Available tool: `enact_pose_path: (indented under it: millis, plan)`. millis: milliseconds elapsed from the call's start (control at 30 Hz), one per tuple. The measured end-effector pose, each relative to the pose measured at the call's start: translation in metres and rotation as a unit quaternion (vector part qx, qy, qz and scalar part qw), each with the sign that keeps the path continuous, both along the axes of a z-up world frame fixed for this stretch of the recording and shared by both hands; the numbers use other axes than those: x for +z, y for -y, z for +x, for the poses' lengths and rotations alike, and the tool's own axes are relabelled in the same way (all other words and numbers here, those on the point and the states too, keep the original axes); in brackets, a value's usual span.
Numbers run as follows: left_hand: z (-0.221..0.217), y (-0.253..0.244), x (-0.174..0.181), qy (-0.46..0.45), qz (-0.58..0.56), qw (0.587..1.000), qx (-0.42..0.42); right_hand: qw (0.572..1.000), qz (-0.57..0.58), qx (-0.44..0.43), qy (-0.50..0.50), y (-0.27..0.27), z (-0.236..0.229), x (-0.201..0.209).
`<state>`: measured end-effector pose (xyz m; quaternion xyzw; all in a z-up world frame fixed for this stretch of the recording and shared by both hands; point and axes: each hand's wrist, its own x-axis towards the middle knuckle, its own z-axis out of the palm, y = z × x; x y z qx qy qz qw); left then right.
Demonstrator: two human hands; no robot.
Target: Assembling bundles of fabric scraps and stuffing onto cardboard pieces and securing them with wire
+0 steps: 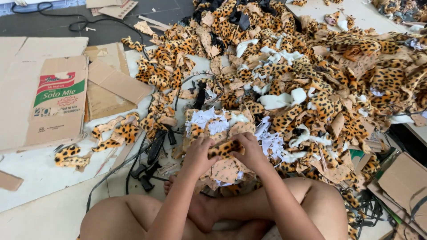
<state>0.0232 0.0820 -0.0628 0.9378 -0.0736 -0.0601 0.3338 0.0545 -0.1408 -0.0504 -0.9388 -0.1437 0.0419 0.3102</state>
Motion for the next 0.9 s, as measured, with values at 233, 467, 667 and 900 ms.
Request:
enact_pose_path:
  millis: [233,467,667,900]
  plan:
    - [0.012,-0.002,-0.025,0.048,0.044,0.997,-0.036,0.985,-0.158,0.072,0.01,-0.014,0.001,0.016]
    - [0.011,-0.021,0.015,-0.065,-0.239,0.968,0.026,0.983,0.138,0.096,-0.068,-0.015,0.014,0.015]
    - [0.013,-0.04,0.036,-0.146,-0.326,0.932,0.064,0.943,0.274,0.031,-0.184,-0.037,0.02,0.052]
    - [0.053,-0.053,-0.018,-0.105,-0.322,0.919,0.201,0.907,0.358,-0.083,-0.206,-0.051,0.057,0.017]
